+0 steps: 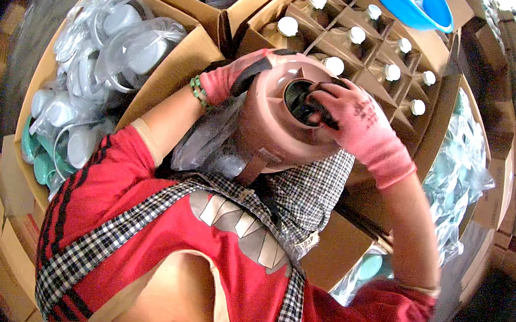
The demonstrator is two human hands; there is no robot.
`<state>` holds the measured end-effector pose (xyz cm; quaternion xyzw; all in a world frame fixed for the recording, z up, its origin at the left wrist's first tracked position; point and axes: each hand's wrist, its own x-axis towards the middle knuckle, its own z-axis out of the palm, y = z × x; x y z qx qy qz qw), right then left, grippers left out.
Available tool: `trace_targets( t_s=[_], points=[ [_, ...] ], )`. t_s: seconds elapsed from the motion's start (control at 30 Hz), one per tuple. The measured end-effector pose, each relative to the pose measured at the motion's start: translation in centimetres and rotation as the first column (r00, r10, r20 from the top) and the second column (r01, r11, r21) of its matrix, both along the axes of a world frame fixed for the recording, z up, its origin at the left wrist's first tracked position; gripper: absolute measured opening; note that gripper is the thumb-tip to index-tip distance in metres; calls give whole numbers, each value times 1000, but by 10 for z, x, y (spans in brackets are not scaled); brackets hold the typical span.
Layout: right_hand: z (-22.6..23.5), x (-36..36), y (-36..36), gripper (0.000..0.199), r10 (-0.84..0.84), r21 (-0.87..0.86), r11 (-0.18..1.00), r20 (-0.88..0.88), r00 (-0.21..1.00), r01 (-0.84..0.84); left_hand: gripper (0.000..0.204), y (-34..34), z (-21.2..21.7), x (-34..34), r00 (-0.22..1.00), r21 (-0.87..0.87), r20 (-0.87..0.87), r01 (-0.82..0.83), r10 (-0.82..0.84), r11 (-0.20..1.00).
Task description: The person assembles and packs plastic kitchenware, including pitchers and lids, into cardboard boxes. They remove items from plastic bags, fit lids onto pitchers, and place the assembled units into boxes lined with protective plastic.
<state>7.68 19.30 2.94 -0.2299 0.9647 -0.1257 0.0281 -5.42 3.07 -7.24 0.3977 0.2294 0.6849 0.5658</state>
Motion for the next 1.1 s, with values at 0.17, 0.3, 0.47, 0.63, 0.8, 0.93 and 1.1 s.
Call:
trace_targets(
  t_s=[0.17,0.3,0.47,0.63,0.8,0.93,1.1],
  points=[
    [9,-16,-40,21,-191,336,933,149,970,132,51,-1,9,6,843,95,-407,-344,352,934],
    [3,-44,-39,32,-357,58,927,440,824,371,40,-9,-2,5,951,-48,-37,-310,308,950],
    [30,-40,-48,10,-293,49,955,302,907,292,49,-19,-17,0,957,-124,146,-234,251,964],
    [28,-37,-25,18,533,396,767,46,845,-505,58,-13,-30,-3,963,-64,63,-260,263,964],
    [13,-28,-36,16,-24,358,932,216,976,-56,67,-5,-31,-1,962,-73,60,-261,265,963],
    [8,-21,-49,19,-269,260,938,124,955,230,54,-17,-16,1,950,-65,82,-298,302,952],
    [7,50,-76,37,-592,-325,772,-53,804,547,33,-44,-21,-2,645,-145,-504,-718,574,681]
  ],
)
